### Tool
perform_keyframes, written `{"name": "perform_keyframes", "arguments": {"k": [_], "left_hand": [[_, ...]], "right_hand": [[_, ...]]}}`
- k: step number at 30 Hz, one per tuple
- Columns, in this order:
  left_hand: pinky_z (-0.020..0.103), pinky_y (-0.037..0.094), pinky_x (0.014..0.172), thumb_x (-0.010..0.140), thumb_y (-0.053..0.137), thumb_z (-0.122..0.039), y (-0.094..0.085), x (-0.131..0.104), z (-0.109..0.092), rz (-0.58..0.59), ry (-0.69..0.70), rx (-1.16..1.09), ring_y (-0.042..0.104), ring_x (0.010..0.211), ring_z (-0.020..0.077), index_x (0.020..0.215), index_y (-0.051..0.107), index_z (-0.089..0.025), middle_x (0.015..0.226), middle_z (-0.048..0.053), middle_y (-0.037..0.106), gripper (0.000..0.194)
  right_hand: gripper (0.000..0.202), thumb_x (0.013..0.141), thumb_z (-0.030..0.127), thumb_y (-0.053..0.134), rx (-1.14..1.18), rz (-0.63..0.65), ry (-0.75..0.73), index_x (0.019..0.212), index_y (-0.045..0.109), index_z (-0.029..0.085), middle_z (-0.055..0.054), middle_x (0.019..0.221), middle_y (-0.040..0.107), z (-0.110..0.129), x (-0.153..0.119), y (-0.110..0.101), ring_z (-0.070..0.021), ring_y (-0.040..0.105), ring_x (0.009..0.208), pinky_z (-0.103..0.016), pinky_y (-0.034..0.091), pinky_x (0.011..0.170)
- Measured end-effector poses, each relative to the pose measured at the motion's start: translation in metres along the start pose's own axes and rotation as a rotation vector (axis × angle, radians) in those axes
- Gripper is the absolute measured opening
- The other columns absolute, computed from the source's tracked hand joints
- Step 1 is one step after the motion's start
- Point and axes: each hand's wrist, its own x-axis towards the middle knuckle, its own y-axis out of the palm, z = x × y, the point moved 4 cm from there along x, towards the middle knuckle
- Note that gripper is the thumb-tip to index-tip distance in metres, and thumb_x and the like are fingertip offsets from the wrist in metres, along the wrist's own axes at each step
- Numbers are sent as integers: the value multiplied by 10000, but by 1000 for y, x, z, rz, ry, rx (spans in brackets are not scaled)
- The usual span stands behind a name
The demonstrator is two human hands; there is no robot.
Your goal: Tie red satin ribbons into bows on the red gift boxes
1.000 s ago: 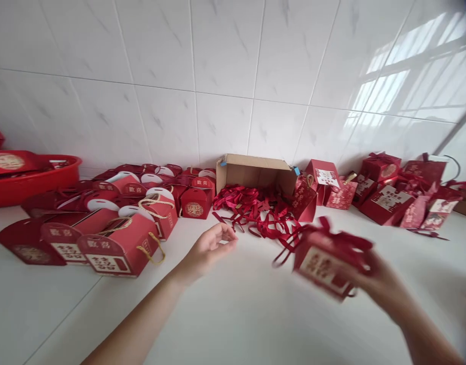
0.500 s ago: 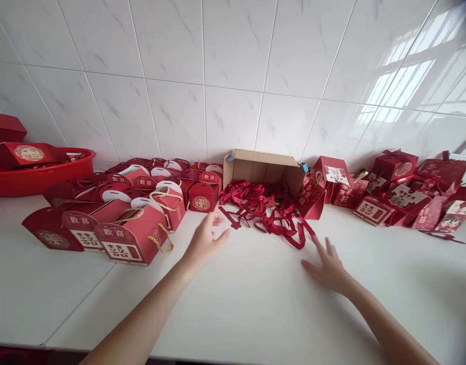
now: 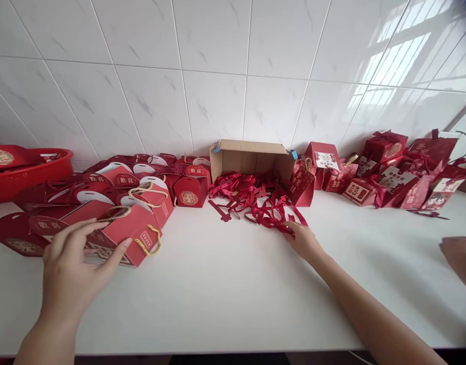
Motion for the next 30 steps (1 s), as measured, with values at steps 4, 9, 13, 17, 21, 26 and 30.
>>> {"name": "perform_keyframes", "arguments": {"k": [4,9,13,17,21,26,30], "left_hand": [[326,528,802,781,607,-321,-5,-2,-16,64,22,-183,540,1122,255,1105,504,-283,1236,43,520,341],[318,507,870,833,542,-262,14,-5,-46,356,88,-519,483,1203,245,1101,486,-317,1278,24,479,279],[376,386,1035,897,431,-265,42,1,-81,548,266,-507,408,1279,251,1097,534,-277,1367,52,413,225],[395,386,1030,906,374,-284,62,14,-110,692,347,-420,405,1282,262,1137,562,-264,1412,76,373,298],[459,346,1054,892,434,-415,63,32,-136,702,427,-381,344,1310,302,1080,653,-309,1424,48,376,307],[440,383,1018,887,428,-430,67,59,-162,833,406,-428,398,1272,290,1215,572,-329,1392,40,435,372],[326,493,810,812,474,-300,66,70,-161,1001,432,-353,551,1089,261,993,675,-297,1313,15,515,270]], "right_hand": [[243,868,235,465,100,-55,17,969,683,196,-69,910,675,-3,-4,-20,-192,643,695,-336,515,683],[265,857,212,469,138,-274,-128,983,700,183,-94,1032,627,31,12,-73,-192,641,796,-332,526,712],[260,776,157,581,191,-512,-219,1015,680,185,-77,980,649,72,27,-123,-175,631,714,-364,539,693],[169,815,203,579,582,-649,-339,968,649,181,-32,835,666,105,17,-155,-149,658,658,-282,559,577],[216,848,99,460,840,-671,-501,949,634,178,-46,952,668,127,-7,-164,-187,667,932,-350,584,789],[264,768,44,568,777,-688,-693,973,676,172,-49,965,695,137,-18,-168,-218,663,968,-382,583,837],[151,758,121,667,713,-868,-610,836,717,240,-8,774,685,132,-20,-171,-205,676,764,-362,585,676]]}}
